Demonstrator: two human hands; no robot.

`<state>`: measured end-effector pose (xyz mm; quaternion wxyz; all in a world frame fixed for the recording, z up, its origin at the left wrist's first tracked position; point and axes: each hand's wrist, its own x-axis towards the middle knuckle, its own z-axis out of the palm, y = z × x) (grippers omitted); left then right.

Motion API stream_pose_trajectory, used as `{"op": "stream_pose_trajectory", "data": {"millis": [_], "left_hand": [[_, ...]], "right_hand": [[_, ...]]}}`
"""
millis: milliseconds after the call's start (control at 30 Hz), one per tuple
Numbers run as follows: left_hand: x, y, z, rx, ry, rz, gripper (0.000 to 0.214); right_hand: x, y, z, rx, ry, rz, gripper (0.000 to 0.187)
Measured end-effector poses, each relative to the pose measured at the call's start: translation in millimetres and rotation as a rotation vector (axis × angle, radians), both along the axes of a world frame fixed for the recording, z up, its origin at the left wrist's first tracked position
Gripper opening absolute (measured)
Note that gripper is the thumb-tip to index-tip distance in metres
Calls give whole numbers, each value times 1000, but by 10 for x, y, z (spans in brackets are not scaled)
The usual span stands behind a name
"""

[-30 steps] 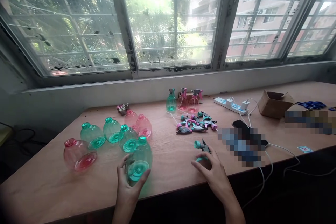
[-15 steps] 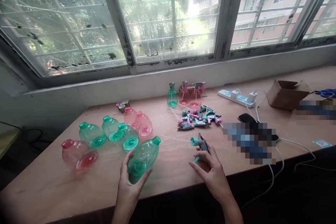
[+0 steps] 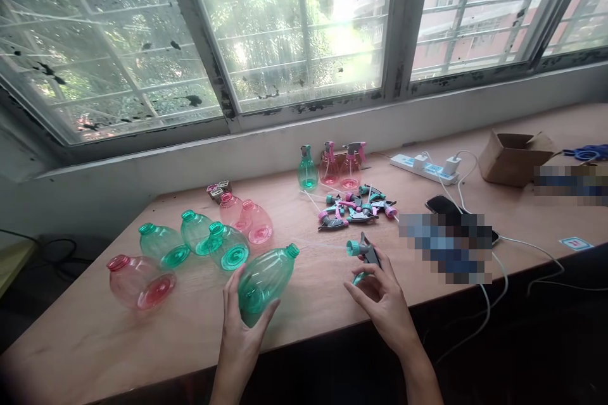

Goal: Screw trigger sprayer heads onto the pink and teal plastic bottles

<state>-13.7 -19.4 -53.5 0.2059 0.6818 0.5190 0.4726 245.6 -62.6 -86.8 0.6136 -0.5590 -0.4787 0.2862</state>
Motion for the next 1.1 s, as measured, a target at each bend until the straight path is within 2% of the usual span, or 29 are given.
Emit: {"op": "stream_pose_trajectory", "data": {"millis": [100, 267, 467, 633, 733, 833, 900, 967, 1100], "left_hand": [[-17, 9, -14, -14, -31, 31, 74], [-2, 10, -16, 0, 4, 37, 73], [-12, 9, -18, -19, -31, 45, 74], [-17, 23, -28, 10, -38, 12, 75], [-21, 20, -36, 23, -29, -20, 72], [-33, -4, -37, -25, -32, -87, 67], [-36, -32, -27, -63, -17, -133, 61], [-27, -63, -9, -90, 16, -171, 58], [23, -101, 27, -139, 17, -168, 61]], "right_hand": [[28, -11, -10, 18, 38, 13, 19], [28, -39, 22, -40, -30, 120, 16], [22, -35, 12, -1, 34, -16, 15], [41, -28, -18, -50, -135, 18, 12], [44, -28, -21, -48, -154, 45, 13], [30, -46, 16, -33, -118, 98, 19], [3, -66, 56, -48, -84, 140, 32], [-49, -77, 88, -72, 30, 195, 40], [-246, -24, 119, -96, 347, 299, 32]]}}
